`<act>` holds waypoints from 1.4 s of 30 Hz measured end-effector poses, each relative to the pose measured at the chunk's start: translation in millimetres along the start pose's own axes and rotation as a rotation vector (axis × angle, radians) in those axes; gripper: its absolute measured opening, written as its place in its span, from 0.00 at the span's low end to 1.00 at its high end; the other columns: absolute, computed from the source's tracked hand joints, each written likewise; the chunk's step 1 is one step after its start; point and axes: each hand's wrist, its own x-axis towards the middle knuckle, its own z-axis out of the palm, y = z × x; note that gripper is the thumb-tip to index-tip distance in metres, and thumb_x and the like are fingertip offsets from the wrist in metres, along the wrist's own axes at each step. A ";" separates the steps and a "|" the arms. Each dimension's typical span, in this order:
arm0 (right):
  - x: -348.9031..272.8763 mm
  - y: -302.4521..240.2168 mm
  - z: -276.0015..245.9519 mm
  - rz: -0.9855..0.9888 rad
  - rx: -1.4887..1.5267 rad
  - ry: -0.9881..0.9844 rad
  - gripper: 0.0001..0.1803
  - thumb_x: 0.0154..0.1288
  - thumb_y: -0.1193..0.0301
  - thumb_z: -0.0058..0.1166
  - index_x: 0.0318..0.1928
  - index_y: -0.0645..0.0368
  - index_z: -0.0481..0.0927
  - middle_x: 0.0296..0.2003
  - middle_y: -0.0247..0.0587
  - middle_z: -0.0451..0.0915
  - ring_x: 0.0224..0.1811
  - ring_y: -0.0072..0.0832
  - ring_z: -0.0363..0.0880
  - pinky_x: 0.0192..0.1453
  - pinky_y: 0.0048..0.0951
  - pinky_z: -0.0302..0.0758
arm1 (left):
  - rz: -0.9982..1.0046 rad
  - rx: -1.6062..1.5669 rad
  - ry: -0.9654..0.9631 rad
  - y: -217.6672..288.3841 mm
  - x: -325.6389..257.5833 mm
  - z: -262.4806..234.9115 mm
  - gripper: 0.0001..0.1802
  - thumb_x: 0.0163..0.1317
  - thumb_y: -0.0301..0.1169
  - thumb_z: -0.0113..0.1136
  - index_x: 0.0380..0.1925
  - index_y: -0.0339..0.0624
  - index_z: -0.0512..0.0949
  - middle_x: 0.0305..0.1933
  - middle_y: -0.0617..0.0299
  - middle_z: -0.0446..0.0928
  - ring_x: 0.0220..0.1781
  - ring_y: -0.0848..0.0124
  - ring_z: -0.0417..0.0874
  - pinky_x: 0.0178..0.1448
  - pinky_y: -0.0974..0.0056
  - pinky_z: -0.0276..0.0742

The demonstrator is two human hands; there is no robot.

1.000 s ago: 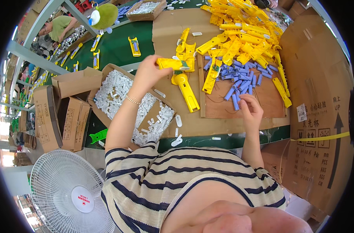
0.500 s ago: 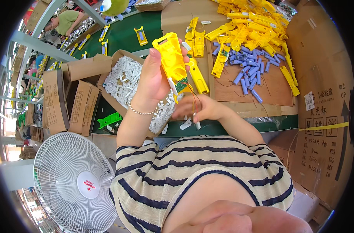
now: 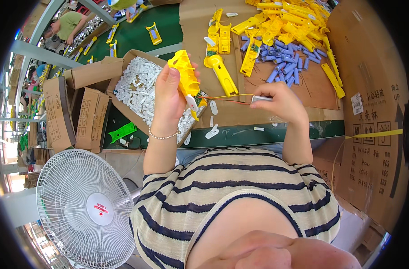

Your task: The person assembles flashlights by inserting batteries into plastic casings, attaching covers from a box, and fitting the components together by hand.

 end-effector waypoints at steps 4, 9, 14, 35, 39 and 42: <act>-2.2 1.5 -8.2 -0.158 -0.120 0.153 0.09 0.53 0.72 0.62 0.33 0.65 0.82 0.22 0.40 0.79 0.26 0.18 0.75 0.29 0.23 0.69 | -0.057 0.089 0.001 -3.8 -2.5 6.6 0.37 0.57 0.56 0.54 0.53 0.35 0.65 0.44 0.56 0.73 0.42 0.68 0.76 0.46 0.62 0.76; -9.3 4.1 -8.5 0.082 0.518 0.113 0.12 0.55 0.75 0.60 0.41 0.65 0.82 0.28 0.38 0.82 0.25 0.21 0.77 0.31 0.22 0.73 | -0.105 0.055 -0.020 -14.0 -6.9 7.1 0.35 0.58 0.55 0.53 0.54 0.36 0.65 0.44 0.56 0.73 0.43 0.68 0.76 0.46 0.61 0.76; -6.6 16.7 -8.0 -0.002 0.815 0.151 0.13 0.54 0.78 0.59 0.42 0.68 0.81 0.30 0.43 0.82 0.27 0.24 0.80 0.35 0.23 0.76 | -0.142 0.033 -0.003 -21.5 -9.5 10.0 0.36 0.58 0.55 0.54 0.54 0.36 0.64 0.44 0.56 0.73 0.43 0.67 0.77 0.47 0.61 0.76; -0.5 25.2 -14.6 0.081 0.566 0.047 0.12 0.52 0.78 0.61 0.40 0.65 0.80 0.32 0.36 0.81 0.32 0.19 0.79 0.36 0.20 0.76 | -0.087 -0.293 -0.014 -24.5 -12.6 8.8 0.41 0.52 0.63 0.53 0.54 0.43 0.64 0.43 0.60 0.71 0.42 0.68 0.73 0.49 0.58 0.71; -1.3 22.7 -13.6 0.095 0.612 0.040 0.15 0.51 0.79 0.61 0.42 0.65 0.78 0.35 0.37 0.80 0.36 0.20 0.79 0.38 0.20 0.77 | 0.033 -0.447 -0.079 -26.5 -10.4 5.5 0.41 0.52 0.62 0.54 0.54 0.40 0.64 0.45 0.58 0.72 0.44 0.67 0.77 0.49 0.60 0.75; 2.3 30.4 -8.3 -0.039 0.562 0.296 0.18 0.49 0.80 0.60 0.43 0.64 0.75 0.33 0.38 0.80 0.35 0.22 0.80 0.36 0.21 0.77 | -0.032 -0.080 -0.070 -25.0 -12.5 1.9 0.40 0.52 0.59 0.58 0.56 0.41 0.63 0.47 0.58 0.71 0.46 0.66 0.74 0.53 0.57 0.71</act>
